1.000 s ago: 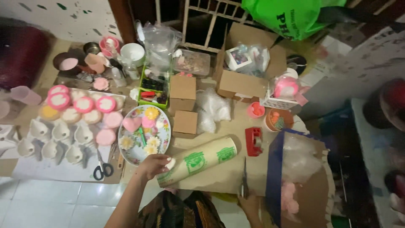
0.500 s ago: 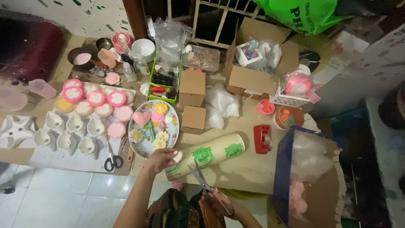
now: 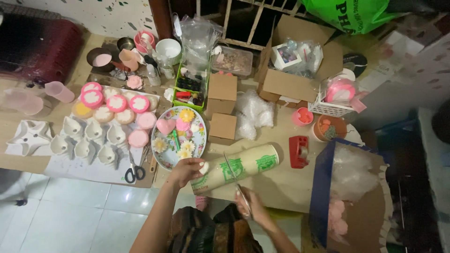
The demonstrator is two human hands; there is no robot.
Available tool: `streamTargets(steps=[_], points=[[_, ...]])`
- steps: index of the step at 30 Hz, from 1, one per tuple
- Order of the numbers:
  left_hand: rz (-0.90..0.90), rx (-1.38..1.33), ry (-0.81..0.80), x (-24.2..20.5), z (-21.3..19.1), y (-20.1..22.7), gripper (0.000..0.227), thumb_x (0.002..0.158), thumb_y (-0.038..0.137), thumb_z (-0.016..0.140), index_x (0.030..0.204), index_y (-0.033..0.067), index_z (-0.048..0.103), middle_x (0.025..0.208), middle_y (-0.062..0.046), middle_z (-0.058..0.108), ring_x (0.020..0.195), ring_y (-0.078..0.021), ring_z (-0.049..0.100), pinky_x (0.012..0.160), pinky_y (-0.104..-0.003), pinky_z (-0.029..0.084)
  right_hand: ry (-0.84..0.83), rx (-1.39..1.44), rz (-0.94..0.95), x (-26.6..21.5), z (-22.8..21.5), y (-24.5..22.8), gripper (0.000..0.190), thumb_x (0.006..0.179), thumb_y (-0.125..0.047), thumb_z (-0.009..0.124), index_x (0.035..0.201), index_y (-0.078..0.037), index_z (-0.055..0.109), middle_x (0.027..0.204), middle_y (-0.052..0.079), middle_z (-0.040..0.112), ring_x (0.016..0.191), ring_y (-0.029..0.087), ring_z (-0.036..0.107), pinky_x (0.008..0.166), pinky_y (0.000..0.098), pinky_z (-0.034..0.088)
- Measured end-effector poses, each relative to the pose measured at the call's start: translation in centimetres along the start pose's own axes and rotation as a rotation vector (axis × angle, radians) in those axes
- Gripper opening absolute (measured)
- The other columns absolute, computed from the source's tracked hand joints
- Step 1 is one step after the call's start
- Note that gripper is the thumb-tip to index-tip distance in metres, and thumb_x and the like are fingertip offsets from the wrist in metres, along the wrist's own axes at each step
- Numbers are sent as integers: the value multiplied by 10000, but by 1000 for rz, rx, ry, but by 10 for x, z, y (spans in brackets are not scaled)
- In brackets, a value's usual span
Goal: Packaging small decorative items into boxes with bubble wrap and tape.
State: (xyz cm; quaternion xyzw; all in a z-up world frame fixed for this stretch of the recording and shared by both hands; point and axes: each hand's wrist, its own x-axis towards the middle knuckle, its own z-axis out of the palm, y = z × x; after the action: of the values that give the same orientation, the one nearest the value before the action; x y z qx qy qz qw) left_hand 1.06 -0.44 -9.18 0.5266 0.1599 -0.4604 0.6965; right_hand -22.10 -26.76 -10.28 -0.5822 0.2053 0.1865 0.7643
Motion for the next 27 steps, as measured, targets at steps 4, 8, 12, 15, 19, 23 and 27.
streamTargets(steps=[4,8,12,15,19,23,27], points=[[129,58,-44,-7,0,4,278,907,35,700,1182,-3,693,971,-75,704,795,-215,686,708,-312,596,187,-1351,38,-60,34,-128,733,880,-595,668,1277,-2,497,992,129,617,861,252,659,721,391,537],[277,168,-76,-12,4,7,309,898,14,703,1206,16,695,972,-39,670,849,-135,678,738,-287,596,181,-1666,-136,-54,44,-148,957,710,-599,793,1398,-20,466,1273,196,515,1217,345,472,969,508,359],[265,163,-121,-19,11,14,296,899,8,684,1195,11,676,972,-45,712,827,-127,705,725,-262,597,81,-1664,-164,-31,53,-141,826,761,-578,756,1372,-77,517,1296,181,512,1275,329,445,1019,501,337],[250,229,-78,-13,10,9,269,924,32,719,1189,1,684,909,-71,705,697,-156,645,596,-270,509,41,-1598,-314,-24,62,-145,835,734,-585,760,1352,-61,558,1275,187,528,1260,337,464,1026,492,348],[239,195,-77,5,3,5,278,888,16,706,1164,-11,680,910,-66,731,709,-145,700,612,-273,573,41,-1620,-477,3,53,-117,844,710,-576,779,1283,9,577,1225,253,557,1182,381,509,990,509,372],[221,190,-48,-2,16,23,272,891,32,713,1161,-6,698,949,-63,725,772,-161,678,660,-285,577,-131,-1656,-379,15,46,-82,646,965,-607,581,1271,-38,585,1085,249,652,942,367,658,854,478,512],[250,35,-32,-15,32,62,256,965,131,694,1192,12,683,1009,-68,701,875,-181,667,742,-300,564,86,-1364,-733,-9,25,-45,579,965,-633,605,1062,-62,617,905,158,730,784,292,719,746,492,559]])
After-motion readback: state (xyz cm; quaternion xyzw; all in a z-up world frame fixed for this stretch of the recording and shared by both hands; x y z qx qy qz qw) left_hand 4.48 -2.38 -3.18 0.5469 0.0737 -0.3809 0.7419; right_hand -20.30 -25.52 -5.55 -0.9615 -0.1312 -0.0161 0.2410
